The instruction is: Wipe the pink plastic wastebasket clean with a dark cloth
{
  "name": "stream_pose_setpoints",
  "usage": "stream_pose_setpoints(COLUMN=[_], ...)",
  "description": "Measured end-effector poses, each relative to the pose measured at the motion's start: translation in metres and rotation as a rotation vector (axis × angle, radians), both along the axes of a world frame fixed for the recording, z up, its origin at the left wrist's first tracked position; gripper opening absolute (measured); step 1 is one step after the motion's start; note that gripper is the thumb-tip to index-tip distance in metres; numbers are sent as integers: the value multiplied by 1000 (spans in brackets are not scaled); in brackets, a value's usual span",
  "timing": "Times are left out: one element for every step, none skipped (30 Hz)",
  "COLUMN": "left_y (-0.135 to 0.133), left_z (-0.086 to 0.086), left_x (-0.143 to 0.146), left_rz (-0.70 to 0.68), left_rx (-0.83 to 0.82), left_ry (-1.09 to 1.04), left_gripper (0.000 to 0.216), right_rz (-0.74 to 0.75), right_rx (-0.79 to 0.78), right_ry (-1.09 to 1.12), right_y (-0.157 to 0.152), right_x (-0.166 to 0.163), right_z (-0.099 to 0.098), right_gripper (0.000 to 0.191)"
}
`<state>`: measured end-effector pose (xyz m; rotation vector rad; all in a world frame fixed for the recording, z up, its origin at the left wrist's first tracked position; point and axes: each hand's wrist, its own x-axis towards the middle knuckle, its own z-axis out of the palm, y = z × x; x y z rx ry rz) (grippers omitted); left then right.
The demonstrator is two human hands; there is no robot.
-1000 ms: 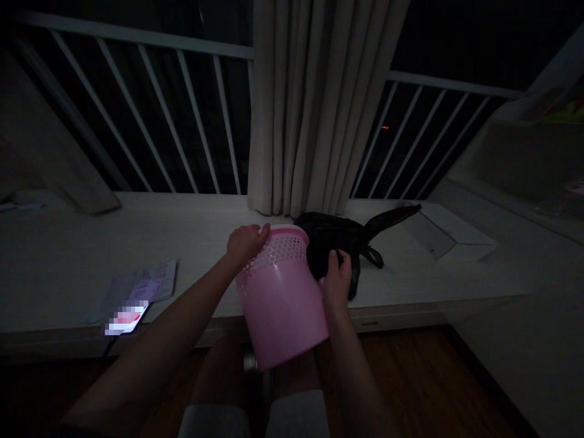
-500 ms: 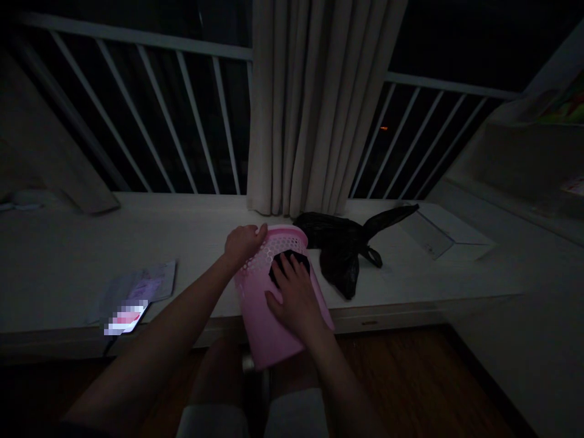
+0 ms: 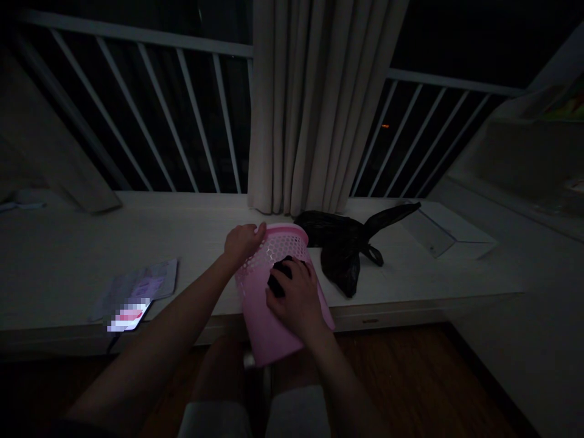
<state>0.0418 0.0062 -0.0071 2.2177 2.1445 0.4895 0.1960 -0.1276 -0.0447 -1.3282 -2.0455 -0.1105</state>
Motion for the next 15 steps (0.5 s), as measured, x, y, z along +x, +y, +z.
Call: stream_pose_setpoints(left_y=[0,0,-1,-1,-1,-1,-1,-1,-1,-1,-1,-1,-1,-1,-1], left_z=[0,0,0,0,-1,-1,-1,-1,-1,-2,-2,-2,-2,-2,-2], left_x=[0,0,0,-1,-1,-2,-2,-2,-2,-2,-2,-2,-2,-1,-1], left_rz=[1,3,8,14,17,19,17,15,11,7,4,3,3,7,10], left_rx=[1,3,5,7,7,5,2,-1,-1,2,7,13,18,19,18], left_ry=[-4,-8,-14,-20,-27,-33,-37,-37,-34,-28,-22,-19,-20,-25,-31], left_gripper=[68,67,67,67,67,67,68,68,68,69,69,69,68,68,68], right_rz=[-32,-53,-64,-70,-71,-71,-68,-61,-54,-45,-37,-31,-29,-29,-32], right_rx=[-4,-6,-4,-1,1,2,-2,-12,-24,-35,-43,-50,-53,-54,-54], right_ry=[-6,-11,-13,-13,-9,-2,9,19,29,37,44,50,56,62,67], right_y=[1,1,2,3,3,3,3,4,3,3,3,3,4,4,4], right_x=[0,-1,-1,-1,-1,-1,0,1,1,2,3,4,5,6,6], right_z=[0,-1,-2,-2,-3,-3,-3,-3,-3,-2,-2,-1,-1,0,0], right_gripper=[37,40,43,45,46,45,44,43,42,42,41,41,41,41,40])
